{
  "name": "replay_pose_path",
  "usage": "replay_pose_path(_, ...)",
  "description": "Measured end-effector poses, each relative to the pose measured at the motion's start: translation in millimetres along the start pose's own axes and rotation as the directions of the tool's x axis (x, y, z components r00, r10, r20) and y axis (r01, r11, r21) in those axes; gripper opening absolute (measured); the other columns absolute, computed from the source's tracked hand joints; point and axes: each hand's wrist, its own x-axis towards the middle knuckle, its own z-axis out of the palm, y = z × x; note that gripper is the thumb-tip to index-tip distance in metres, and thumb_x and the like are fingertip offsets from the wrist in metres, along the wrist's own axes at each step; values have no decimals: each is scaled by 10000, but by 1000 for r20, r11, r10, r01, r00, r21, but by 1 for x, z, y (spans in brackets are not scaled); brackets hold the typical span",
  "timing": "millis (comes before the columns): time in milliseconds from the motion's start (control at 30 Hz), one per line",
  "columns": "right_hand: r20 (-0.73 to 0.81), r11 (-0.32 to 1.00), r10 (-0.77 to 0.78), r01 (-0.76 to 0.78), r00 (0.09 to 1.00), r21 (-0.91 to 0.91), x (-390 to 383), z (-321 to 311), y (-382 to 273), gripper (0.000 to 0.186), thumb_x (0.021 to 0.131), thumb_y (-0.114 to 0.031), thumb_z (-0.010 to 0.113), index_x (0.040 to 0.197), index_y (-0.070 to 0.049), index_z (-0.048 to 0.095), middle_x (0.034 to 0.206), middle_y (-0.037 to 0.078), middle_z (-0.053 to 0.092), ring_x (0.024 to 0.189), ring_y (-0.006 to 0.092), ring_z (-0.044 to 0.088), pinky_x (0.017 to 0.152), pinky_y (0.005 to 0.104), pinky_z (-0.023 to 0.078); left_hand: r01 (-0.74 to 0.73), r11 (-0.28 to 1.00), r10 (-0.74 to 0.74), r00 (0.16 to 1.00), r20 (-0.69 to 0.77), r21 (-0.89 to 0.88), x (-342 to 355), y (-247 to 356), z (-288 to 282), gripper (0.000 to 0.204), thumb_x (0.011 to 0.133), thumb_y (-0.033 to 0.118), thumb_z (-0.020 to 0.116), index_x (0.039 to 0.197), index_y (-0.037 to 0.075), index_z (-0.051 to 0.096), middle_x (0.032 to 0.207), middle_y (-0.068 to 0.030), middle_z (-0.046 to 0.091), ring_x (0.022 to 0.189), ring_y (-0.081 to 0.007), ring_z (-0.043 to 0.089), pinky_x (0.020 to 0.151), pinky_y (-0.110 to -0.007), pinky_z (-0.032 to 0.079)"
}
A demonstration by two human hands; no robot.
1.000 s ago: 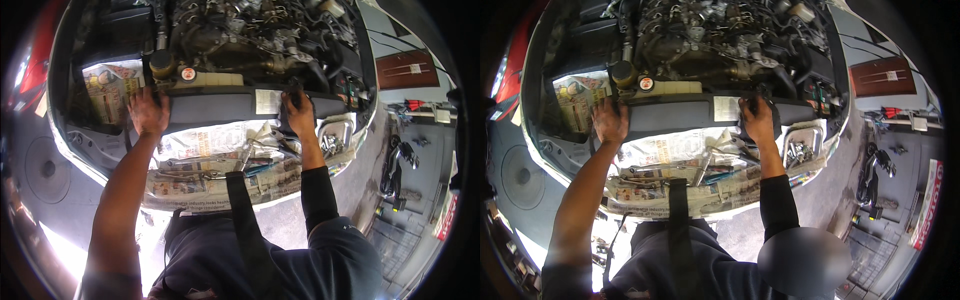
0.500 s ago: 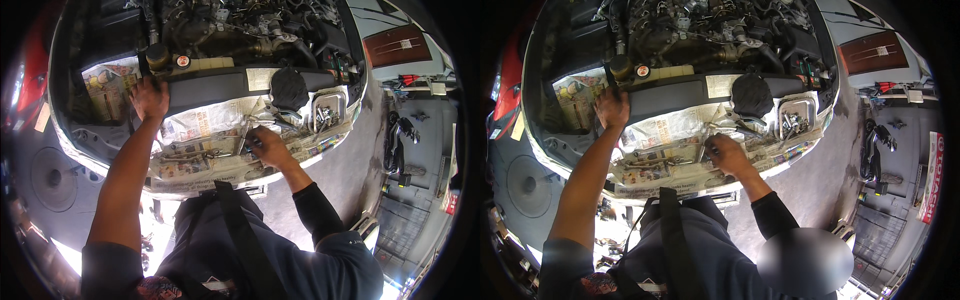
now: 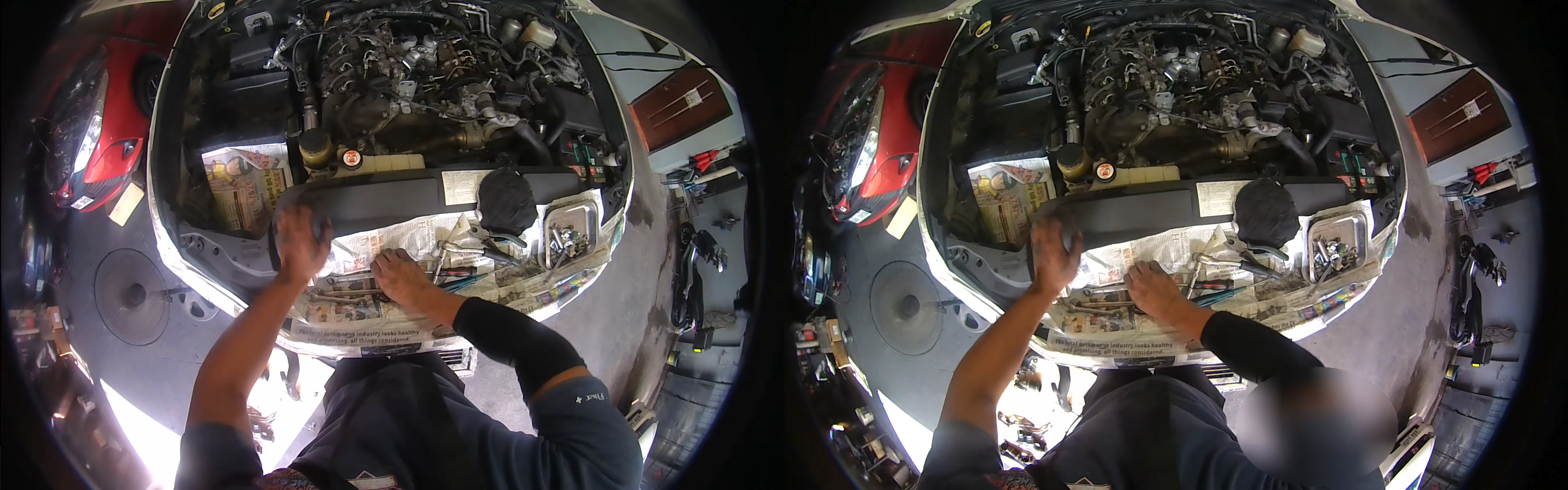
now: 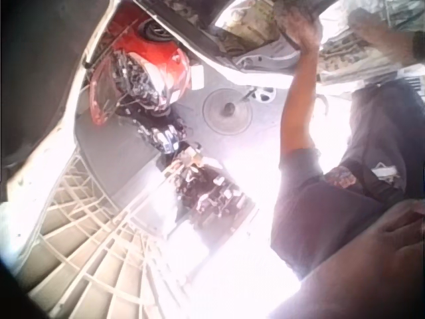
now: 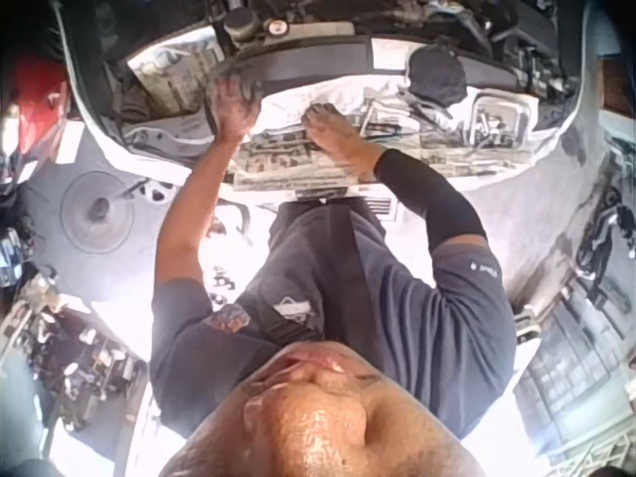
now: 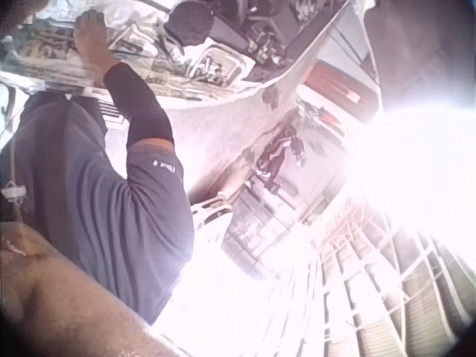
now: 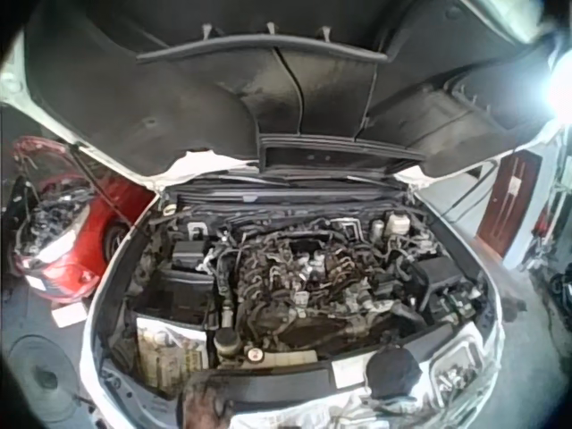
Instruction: The person works on a car engine with the hood open, using a wrench to loosen and tighten bolts on the engine block. The person repeatedly reaches into the engine bay, adjusts components, and repositions tools while maintaining a steady workflow.
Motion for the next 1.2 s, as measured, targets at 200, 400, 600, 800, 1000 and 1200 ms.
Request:
replay_pose_path(200, -55, 976, -144, 151, 988, 154, 11, -10, 22, 171, 960, -152, 689, 1084, -40, 724, 1032, 100, 717, 1041, 283, 701, 1010, 426, 545, -315, 939, 344, 882, 321, -140, -54, 40, -38, 400, 904, 163, 824, 1261, 56, 677, 1401, -192, 603, 1374, -409, 541, 1195, -571, 434)
replay_pose_path(400, -22, 759, 26, -5, 999, 651, 34, -60, 46, 242, 911, -118, 806, 1103, -33, 685, 1054, 149, 730, 1001, 348, 717, 911, 436, 578, -301, 953, 289, 904, 314, -11, -42, 62, -51, 221, 975, 193, 768, 1135, 52, 711, 1356, -149, 633, 1372, -371, 532, 1199, -596, 350)
replay_pose_path(600, 131, -172, 490, -52, 862, 984, 74, -109, 92, 502, 1066, -222, 811, 1432, -11, 540, 1170, 110, 712, 1031, 173, 687, 904, 356, 605, 473, 670, -250, 870, 426, -572, 21, 92, -55, 324, 1162, 321, 592, 1204, 14, 687, 1140, -137, 703, 1141, -314, 642, 1059, -475, 450)
replay_pose_path(800, 283, -239, 250, -224, 926, 945, 104, -101, 120, 496, 1170, -254, 633, 1591, -72, 444, 1123, 69, 672, 905, 120, 639, 796, 287, 568, 673, 177, -163, 740, 653, -718, 125, 122, -25, 384, 1210, 357, 537, 1413, 52, 653, 1136, -35, 651, 1039, -129, 633, 930, -294, 518)
replay_pose_path(1000, 93, 128, 580, -203, 809, 971, 145, -86, 240, 511, 1179, -283, 613, 1609, -32, 499, 1332, 74, 643, 964, 137, 683, 797, 267, 582, 224, 693, -236, 969, 78, -685, 230, 86, 28, 383, 1155, 347, 603, 1318, 10, 681, 1245, -197, 706, 1214, -295, 662, 1066, -399, 492)
replay_pose_path(1200, -243, 683, 616, -355, 749, 638, 205, -127, 379, 383, 1120, -110, 642, 1478, 25, 639, 1443, 212, 687, 1111, 326, 741, 988, 345, 581, 213, 737, -126, 976, 178, -641, 314, 60, 78, 303, 1068, 306, 729, 1220, 43, 722, 1093, -217, 764, 1047, -397, 733, 952, -482, 558)
